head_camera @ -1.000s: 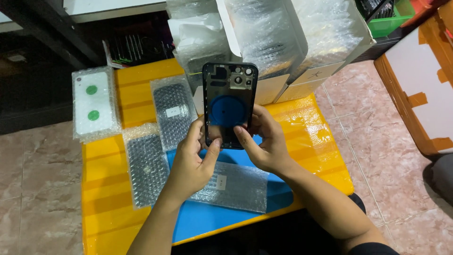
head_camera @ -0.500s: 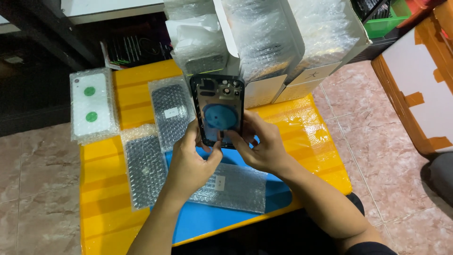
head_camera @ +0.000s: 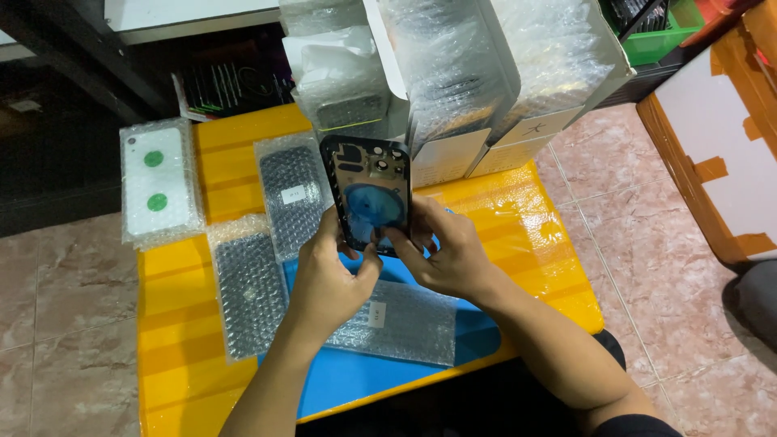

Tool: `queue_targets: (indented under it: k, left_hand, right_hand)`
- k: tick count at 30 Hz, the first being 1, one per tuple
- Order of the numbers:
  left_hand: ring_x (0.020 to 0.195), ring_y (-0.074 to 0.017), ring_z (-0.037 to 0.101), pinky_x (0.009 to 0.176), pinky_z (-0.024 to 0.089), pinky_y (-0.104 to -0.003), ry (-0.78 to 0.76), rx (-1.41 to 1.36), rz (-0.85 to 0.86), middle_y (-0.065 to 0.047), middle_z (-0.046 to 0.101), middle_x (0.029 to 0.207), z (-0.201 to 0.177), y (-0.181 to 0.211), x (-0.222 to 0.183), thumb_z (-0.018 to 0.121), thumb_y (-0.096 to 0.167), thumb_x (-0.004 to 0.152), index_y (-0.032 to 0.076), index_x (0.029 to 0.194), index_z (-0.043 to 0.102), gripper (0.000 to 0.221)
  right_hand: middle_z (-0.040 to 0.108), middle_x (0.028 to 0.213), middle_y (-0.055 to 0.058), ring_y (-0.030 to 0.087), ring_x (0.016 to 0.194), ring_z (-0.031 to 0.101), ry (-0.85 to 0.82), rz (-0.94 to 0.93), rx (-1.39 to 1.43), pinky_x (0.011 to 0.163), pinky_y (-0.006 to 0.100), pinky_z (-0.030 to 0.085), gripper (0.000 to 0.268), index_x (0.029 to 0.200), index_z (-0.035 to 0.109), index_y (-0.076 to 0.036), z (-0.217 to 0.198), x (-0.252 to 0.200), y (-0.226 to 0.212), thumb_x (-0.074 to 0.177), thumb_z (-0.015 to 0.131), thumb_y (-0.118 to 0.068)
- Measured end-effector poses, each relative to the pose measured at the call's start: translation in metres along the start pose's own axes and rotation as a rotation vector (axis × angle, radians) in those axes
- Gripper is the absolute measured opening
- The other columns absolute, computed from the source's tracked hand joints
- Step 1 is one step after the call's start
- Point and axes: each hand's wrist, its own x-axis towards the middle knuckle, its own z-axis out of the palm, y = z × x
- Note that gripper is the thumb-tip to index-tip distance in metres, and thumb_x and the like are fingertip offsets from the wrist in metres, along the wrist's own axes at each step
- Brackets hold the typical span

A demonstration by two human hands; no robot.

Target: The person places a smartphone body and a camera housing into bubble wrap sleeves and positions them on a work surface alongside other packaged components.

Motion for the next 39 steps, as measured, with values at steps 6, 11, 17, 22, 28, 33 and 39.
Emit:
queue_targets:
  k: [6,11,17,22,28,33,39]
  left_hand:
    - [0.06,-0.0261,0.065,0.06,0.057,-0.039,-0.024,-0.031,0.011,-0.014,0.076,0.086,0.002,-0.011,0.0,0.067,0.002,0.079,0.004,0.113,0.065,0.034]
    - [0.06,-0.0288,0.065,0.058,0.055,-0.038,0.02,-0.11,0.089,-0.015,0.072,0.078,0.0,-0.004,0.005,0.07,0.01,0.085,0.003,0.109,0.063,0.026]
    - [0.063,-0.0111,0.056,0.06,0.052,-0.027,0.083,-0.295,0.164,0.001,0.061,0.073,-0.003,-0.017,0.003,0.06,0.023,0.103,0.012,0.108,0.063,0.013]
    - [0.08,-0.014,0.055,0.076,0.046,-0.029,-0.137,-0.261,0.1,-0.004,0.06,0.096,-0.017,-0.007,0.003,0.043,0.036,0.109,0.007,0.13,0.051,0.037]
    - [0.066,-0.0162,0.051,0.06,0.041,-0.029,-0.237,-0.214,0.067,-0.003,0.053,0.078,-0.018,-0.009,0.007,0.045,0.037,0.105,0.006,0.11,0.053,0.032]
    - [0.059,-0.0174,0.048,0.054,0.036,-0.033,-0.39,-0.2,0.035,-0.004,0.051,0.072,-0.018,-0.009,0.009,0.054,0.026,0.103,0.008,0.102,0.052,0.017]
    - [0.117,-0.0247,0.064,0.084,0.062,-0.04,-0.677,0.01,-0.012,-0.014,0.045,0.141,-0.027,0.007,0.009,0.045,0.085,0.062,0.011,0.157,0.003,0.127]
  right_hand:
    - [0.067,0.064,0.007,0.018,0.043,0.055,-0.005,0.005,0.003,0.042,0.026,0.046,0.036,0.119,0.067,-0.002,-0.001,0.002,-0.001,0.085,0.07,0.009]
    - [0.063,0.062,0.008,0.019,0.041,0.054,-0.032,0.079,0.064,0.043,0.027,0.046,0.035,0.121,0.065,0.001,-0.005,-0.001,0.013,0.087,0.072,0.007]
    - [0.057,0.073,0.01,0.016,0.055,0.054,-0.179,0.215,0.144,0.054,0.028,0.045,0.032,0.131,0.054,0.006,-0.009,-0.009,0.012,0.101,0.066,0.006]
    - [0.057,0.093,0.012,0.014,0.078,0.054,-0.202,0.329,0.002,0.069,0.025,0.05,0.035,0.134,0.048,0.007,-0.009,-0.007,-0.004,0.107,0.064,-0.008]
    - [0.057,0.108,0.011,0.017,0.094,0.056,-0.104,0.291,0.071,0.083,0.026,0.05,0.03,0.13,0.052,0.006,-0.018,-0.005,0.006,0.111,0.061,-0.016]
    - [0.047,0.147,0.019,0.022,0.116,0.054,-0.016,0.306,0.261,0.101,0.029,0.048,0.066,0.165,0.025,-0.011,-0.019,-0.001,0.008,0.11,0.061,-0.009]
    - [0.039,0.147,0.019,0.028,0.112,0.049,0.117,0.163,0.193,0.098,0.037,0.047,0.063,0.156,0.034,-0.001,-0.036,0.0,0.019,0.096,0.051,0.011]
